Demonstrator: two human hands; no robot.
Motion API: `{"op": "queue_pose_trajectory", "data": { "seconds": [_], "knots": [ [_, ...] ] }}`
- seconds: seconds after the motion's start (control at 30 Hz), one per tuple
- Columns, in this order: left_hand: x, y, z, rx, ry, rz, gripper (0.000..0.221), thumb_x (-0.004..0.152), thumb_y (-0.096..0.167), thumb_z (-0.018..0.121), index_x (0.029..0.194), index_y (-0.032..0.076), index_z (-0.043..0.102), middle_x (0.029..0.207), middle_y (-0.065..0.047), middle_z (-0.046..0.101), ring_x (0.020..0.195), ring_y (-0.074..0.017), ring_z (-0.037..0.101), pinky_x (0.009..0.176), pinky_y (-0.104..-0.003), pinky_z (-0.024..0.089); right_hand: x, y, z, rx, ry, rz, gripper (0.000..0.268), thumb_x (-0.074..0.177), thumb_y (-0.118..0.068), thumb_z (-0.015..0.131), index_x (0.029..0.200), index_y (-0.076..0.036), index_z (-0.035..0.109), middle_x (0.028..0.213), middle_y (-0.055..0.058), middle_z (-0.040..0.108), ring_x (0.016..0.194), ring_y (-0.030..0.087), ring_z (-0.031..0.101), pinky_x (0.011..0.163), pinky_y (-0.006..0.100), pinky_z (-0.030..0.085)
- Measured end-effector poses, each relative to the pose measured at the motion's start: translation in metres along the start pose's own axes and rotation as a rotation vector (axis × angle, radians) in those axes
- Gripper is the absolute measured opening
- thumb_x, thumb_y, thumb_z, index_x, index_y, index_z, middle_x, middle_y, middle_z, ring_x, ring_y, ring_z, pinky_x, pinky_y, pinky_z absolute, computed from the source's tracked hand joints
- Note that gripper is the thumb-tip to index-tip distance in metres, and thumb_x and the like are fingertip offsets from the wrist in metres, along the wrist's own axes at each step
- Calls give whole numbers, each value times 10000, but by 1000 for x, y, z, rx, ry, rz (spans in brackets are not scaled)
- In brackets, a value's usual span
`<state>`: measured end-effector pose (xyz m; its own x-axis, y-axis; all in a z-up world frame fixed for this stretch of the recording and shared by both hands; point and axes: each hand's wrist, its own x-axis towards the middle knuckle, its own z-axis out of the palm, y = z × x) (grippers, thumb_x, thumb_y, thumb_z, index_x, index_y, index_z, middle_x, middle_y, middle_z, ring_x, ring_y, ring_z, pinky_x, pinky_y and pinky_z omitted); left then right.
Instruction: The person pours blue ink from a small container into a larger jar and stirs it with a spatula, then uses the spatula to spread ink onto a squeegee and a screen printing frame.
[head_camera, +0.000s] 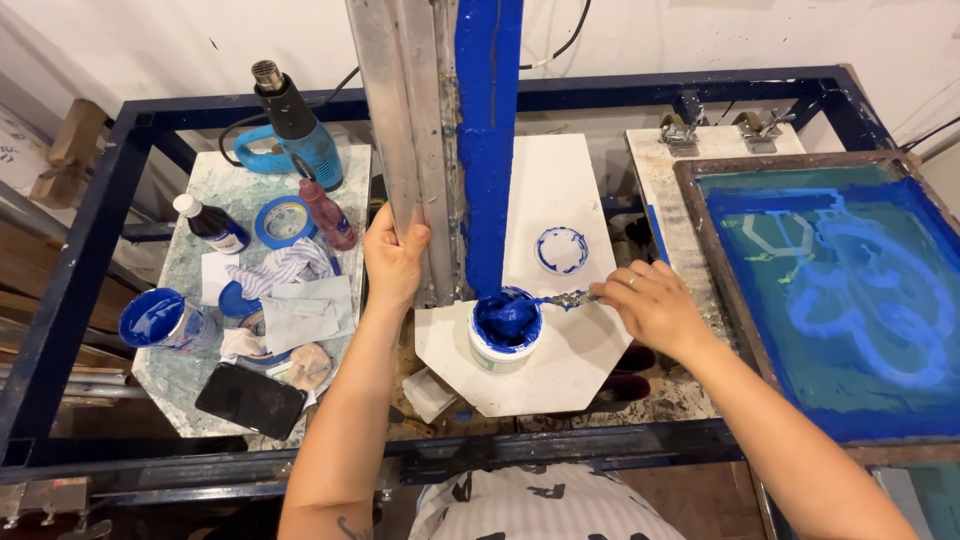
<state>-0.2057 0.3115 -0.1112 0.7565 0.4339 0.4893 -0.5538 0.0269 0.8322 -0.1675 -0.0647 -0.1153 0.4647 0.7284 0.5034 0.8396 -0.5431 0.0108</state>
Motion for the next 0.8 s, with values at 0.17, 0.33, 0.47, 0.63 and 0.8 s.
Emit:
{"op": "queue_pose_trajectory", "data": {
  "seconds": [0.17,0.33,0.47,0.63,0.8],
  "knots": [
    [-7,4,4,1,2,-22,329,899,360,856,1001,123,652,766,53,659,707,-5,546,685,-194,509,-5,-25,-7,-106,62,-15,133,1049,-241,595,963,-251,695,912,-59,647,829,178,609,715,295,417],
    [-14,-5,6,-15,4,-18,335,891,359,863,971,122,640,753,45,649,697,-10,536,671,-189,498,-47,-25,12,-50,46,64,128,1010,-201,622,1021,-265,733,1044,-48,692,978,199,656,796,316,469],
    [-17,-3,10,-24,-6,-27,328,880,348,872,963,124,646,747,45,652,698,-4,546,664,-183,495,-70,-33,12,59,59,220,149,979,-143,670,1035,-257,748,1052,-58,714,962,202,679,815,320,497],
    [-18,-25,-3,-4,-32,-50,311,897,330,862,958,117,644,728,38,654,675,-6,543,652,-181,496,-102,-20,11,136,108,337,150,937,-144,733,1010,-262,790,1056,-68,746,972,210,709,868,340,529],
    [-17,-33,-10,32,-3,-60,293,923,325,840,1032,123,657,819,34,686,764,-23,559,723,-220,520,-121,-1,-22,155,137,385,119,908,-155,772,975,-244,812,1005,-38,778,942,242,731,877,361,535]
  ]
}}
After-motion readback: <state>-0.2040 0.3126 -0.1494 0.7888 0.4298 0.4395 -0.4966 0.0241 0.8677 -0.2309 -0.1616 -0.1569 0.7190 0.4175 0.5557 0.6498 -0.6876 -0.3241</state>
